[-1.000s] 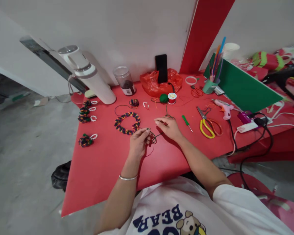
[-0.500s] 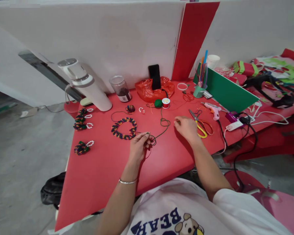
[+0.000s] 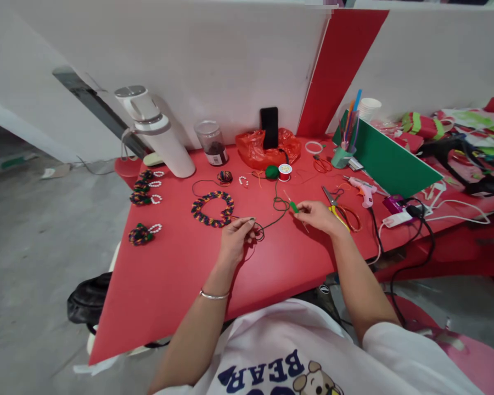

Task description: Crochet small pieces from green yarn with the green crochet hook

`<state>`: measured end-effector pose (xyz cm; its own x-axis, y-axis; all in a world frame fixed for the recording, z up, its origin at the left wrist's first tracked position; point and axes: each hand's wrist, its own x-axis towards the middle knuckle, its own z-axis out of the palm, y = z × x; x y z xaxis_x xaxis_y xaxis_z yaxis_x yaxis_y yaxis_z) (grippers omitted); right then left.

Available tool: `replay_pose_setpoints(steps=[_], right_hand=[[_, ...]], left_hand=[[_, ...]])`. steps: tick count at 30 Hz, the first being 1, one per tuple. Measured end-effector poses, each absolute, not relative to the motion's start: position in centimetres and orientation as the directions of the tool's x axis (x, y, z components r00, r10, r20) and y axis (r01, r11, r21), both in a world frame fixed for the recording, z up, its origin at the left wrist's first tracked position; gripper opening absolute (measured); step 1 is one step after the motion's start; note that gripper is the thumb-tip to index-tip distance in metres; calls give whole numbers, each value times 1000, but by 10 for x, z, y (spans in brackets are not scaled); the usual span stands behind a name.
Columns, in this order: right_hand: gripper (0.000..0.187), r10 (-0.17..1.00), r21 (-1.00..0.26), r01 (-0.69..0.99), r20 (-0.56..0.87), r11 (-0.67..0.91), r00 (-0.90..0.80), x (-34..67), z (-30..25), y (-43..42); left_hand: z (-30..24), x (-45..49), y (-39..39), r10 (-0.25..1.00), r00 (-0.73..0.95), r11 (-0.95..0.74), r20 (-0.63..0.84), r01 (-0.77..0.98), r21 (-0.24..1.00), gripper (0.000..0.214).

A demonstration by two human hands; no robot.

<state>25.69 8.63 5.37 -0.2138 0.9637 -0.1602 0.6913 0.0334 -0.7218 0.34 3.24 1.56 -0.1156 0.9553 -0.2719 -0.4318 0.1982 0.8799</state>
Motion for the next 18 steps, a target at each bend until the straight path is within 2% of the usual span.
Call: replay_pose_setpoints(steps=[2, 6, 8, 9, 13, 18], right_hand=[[24, 931, -897, 442, -139, 26, -336, 246, 50, 81], [39, 879, -991, 91, -126, -95, -460, 215, 42, 76], [52, 866, -986, -38, -126, -164, -485, 201, 38, 75], [51, 857, -975, -90, -134, -204, -497, 196, 36, 74], [30, 800, -889, -245, -192, -387, -568, 188, 28, 72], [37, 789, -781, -369, -241, -504, -566, 192, 21, 71]], left_hand=[[16, 4, 33, 955, -119, 199, -272, -422, 884, 35], [18, 2, 35, 951, -154, 182, -267, -419, 890, 34], [19, -1, 37, 947, -191, 160, -259, -418, 894, 34], [20, -2, 37, 943, -209, 152, -258, -417, 896, 35], [23, -5, 39, 935, -233, 151, -269, -424, 893, 34], [21, -4, 38, 939, -210, 159, -273, -436, 886, 31]])
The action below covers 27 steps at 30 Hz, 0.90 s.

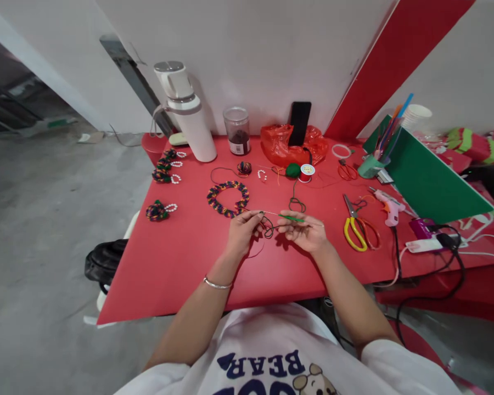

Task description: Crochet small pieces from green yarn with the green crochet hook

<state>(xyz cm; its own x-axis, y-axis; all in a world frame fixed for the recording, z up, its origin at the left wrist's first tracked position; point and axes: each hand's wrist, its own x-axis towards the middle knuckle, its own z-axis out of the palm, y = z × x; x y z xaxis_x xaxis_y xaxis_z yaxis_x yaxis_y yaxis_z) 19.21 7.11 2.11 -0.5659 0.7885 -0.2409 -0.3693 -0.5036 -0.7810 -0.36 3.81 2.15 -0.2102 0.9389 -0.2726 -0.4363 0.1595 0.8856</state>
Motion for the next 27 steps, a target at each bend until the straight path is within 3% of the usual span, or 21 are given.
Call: replay_pose_setpoints(steps=[10, 14, 18, 21, 23, 27], right_hand=[[32, 768, -730, -414, -233, -543, -596, 191, 22, 70], [31, 863, -799, -417, -236, -434, -446, 188, 19, 71], [73, 933, -873, -399, -150, -280, -328, 184, 16, 72], [87, 952, -895, -393, -94, -209, -292, 181, 14, 72], [82, 964, -910, -377, -75, -171, -255, 179, 12, 73], [53, 983, -918, -376, -62, -123, -171, 175, 8, 73]], left_hand=[[17, -3, 39, 936, -214, 169, -279, -422, 891, 32], [17, -3, 39, 932, -218, 178, -288, -418, 891, 34], [15, 0, 36, 944, -162, 206, -286, -385, 899, 35], [14, 3, 34, 951, -84, 249, -297, -357, 900, 35], [14, 4, 33, 950, -56, 270, -308, -354, 895, 36], [14, 4, 33, 945, -52, 283, -324, -372, 884, 36]])
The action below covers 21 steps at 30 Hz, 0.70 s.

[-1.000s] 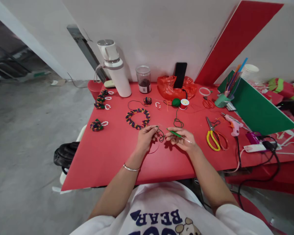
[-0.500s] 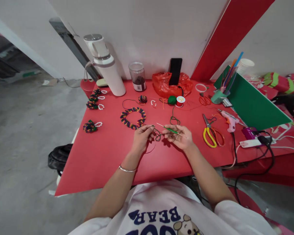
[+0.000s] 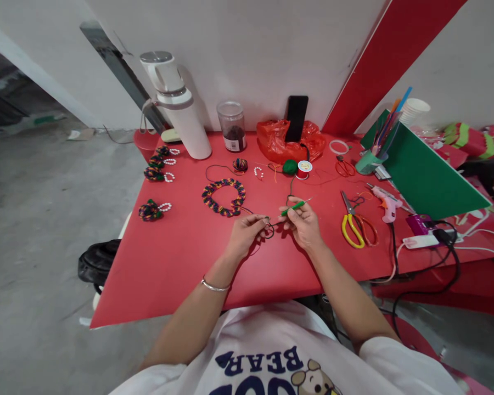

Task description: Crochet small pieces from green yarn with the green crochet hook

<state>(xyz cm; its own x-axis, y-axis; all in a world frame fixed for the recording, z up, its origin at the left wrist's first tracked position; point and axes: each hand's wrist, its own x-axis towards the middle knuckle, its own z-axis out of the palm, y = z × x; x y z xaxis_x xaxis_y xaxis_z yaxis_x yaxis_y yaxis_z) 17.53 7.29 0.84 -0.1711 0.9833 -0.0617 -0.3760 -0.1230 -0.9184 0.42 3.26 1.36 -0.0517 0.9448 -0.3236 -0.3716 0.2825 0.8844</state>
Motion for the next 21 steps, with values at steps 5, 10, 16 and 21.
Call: replay_pose_setpoints(steps=[5, 10, 16, 21], right_hand=[[40, 993, -921, -383, -31, -73, -117, 172, 10, 71], [35, 994, -946, -323, 12, -23, -105, 172, 13, 68], [28, 984, -977, -210, 52, 16, -168, 174, 19, 61], [22, 948, -986, -54, 166, 157, -273, 177, 27, 58]], left_hand=[[15, 3, 33, 941, -68, 282, -331, -378, 882, 38], [16, 4, 34, 939, -81, 278, -335, -396, 875, 38], [15, 3, 35, 939, -98, 266, -329, -401, 877, 39], [17, 1, 34, 951, -37, 262, -308, -433, 862, 38]])
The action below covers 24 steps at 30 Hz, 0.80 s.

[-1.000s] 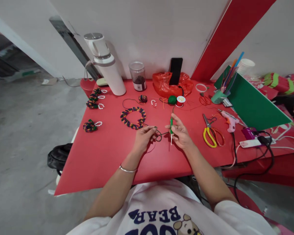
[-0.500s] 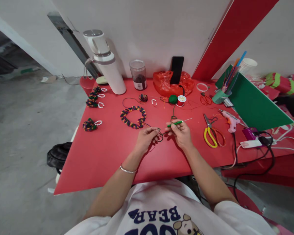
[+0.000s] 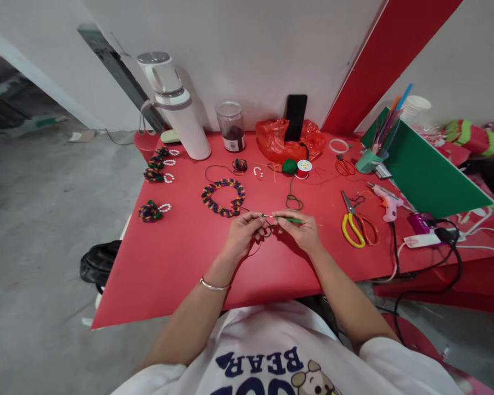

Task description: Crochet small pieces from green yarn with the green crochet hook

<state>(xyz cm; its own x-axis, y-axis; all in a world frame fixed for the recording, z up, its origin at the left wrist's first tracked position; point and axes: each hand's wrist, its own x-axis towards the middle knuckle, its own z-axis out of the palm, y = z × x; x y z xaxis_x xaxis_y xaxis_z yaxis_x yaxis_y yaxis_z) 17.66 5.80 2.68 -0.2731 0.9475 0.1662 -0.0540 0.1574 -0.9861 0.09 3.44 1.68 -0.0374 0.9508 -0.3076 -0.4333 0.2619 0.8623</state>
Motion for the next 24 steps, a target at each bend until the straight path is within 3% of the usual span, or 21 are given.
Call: replay_pose_setpoints(steps=[3, 6, 14, 20, 24], right_hand=[[20, 893, -937, 45, 316, 348, -321, 176, 27, 58], [24, 870, -899, 111, 369, 424, -327, 175, 25, 57], [32, 870, -877, 170, 385, 448, -309, 179, 20, 60], [34, 872, -896, 153, 347, 417, -346, 179, 17, 60], [38, 884, -911, 156, 310, 381, -351, 180, 16, 61]], left_hand=[[20, 1, 34, 948, 35, 294, -315, -470, 832, 39], [23, 1, 33, 939, 93, 331, -331, -501, 800, 35], [19, -5, 33, 865, 346, 501, -363, -553, 666, 36], [18, -3, 28, 859, 396, 500, -326, -505, 704, 43], [14, 2, 28, 903, 290, 421, -318, -443, 791, 46]])
